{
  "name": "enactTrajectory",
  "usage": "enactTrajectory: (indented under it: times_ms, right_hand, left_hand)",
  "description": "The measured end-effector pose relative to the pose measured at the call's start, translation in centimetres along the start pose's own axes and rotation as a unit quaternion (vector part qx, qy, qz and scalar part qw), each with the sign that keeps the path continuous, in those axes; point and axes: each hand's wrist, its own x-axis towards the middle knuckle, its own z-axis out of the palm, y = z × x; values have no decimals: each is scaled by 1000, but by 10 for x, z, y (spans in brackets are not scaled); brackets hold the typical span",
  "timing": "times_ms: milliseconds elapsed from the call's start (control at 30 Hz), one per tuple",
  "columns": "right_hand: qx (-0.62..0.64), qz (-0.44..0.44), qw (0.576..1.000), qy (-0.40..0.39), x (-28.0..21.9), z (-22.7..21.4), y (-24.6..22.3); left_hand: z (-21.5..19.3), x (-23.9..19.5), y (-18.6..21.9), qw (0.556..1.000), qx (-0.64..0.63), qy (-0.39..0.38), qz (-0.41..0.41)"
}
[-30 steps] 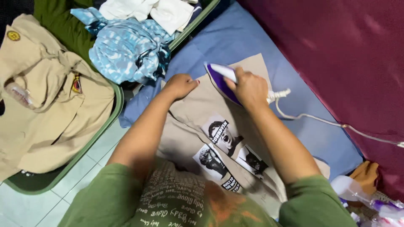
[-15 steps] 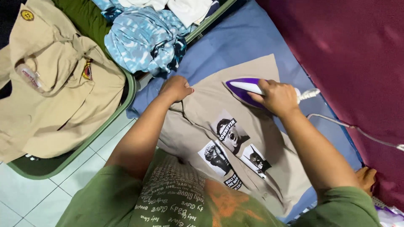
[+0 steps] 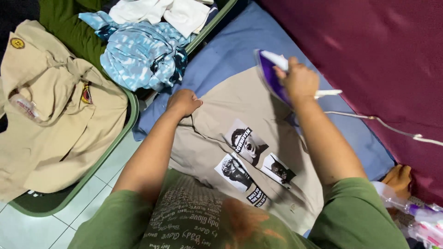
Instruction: Ironing a tan-colored shirt on a flat surface in a laundry area.
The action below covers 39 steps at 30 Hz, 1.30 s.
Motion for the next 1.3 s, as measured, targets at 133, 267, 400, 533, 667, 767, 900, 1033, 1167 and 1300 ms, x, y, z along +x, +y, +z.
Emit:
enactTrajectory:
  times_ms: [133, 267, 400, 533, 667, 767, 900, 1033, 1167, 1300]
  right_hand:
    - [9, 8, 1000, 13, -11, -15, 20]
    - [62, -70, 994, -62, -43, -33, -8]
    - [25, -30, 998, -40, -51, -26, -20]
    - [13, -20, 1000, 14, -2, -11, -13]
    - [26, 51, 998, 39, 32, -9, -10]
    - [49, 24, 998, 17, 10, -13, -14]
    - [44, -32, 998, -32, -39, -28, -29]
    - [28, -3, 1000, -9, -33, -16, 0]
    - [13, 59, 998, 15, -33, -6, 57]
    - [-8, 87, 996, -10, -67, 0, 122]
  left_hand:
    - [-5, -6, 5, 1000, -3, -6, -6]
    - [-9, -8, 4, 1000, -13, -7, -8]
    - [-10, -8, 9, 999, -25, -19, -13]
    - [-5, -4, 6, 999, -25, -20, -21]
    - [-1, 2, 3, 1000, -16, -10, -12]
    - [5, 6, 0, 1000, -3, -19, -16]
    - [-4, 13, 11, 998, 30, -47, -25]
    - [-6, 21, 52, 995, 78, -68, -4]
    - [10, 35, 100, 998, 44, -6, 54]
    - [27, 47, 122, 996, -17, 41, 74]
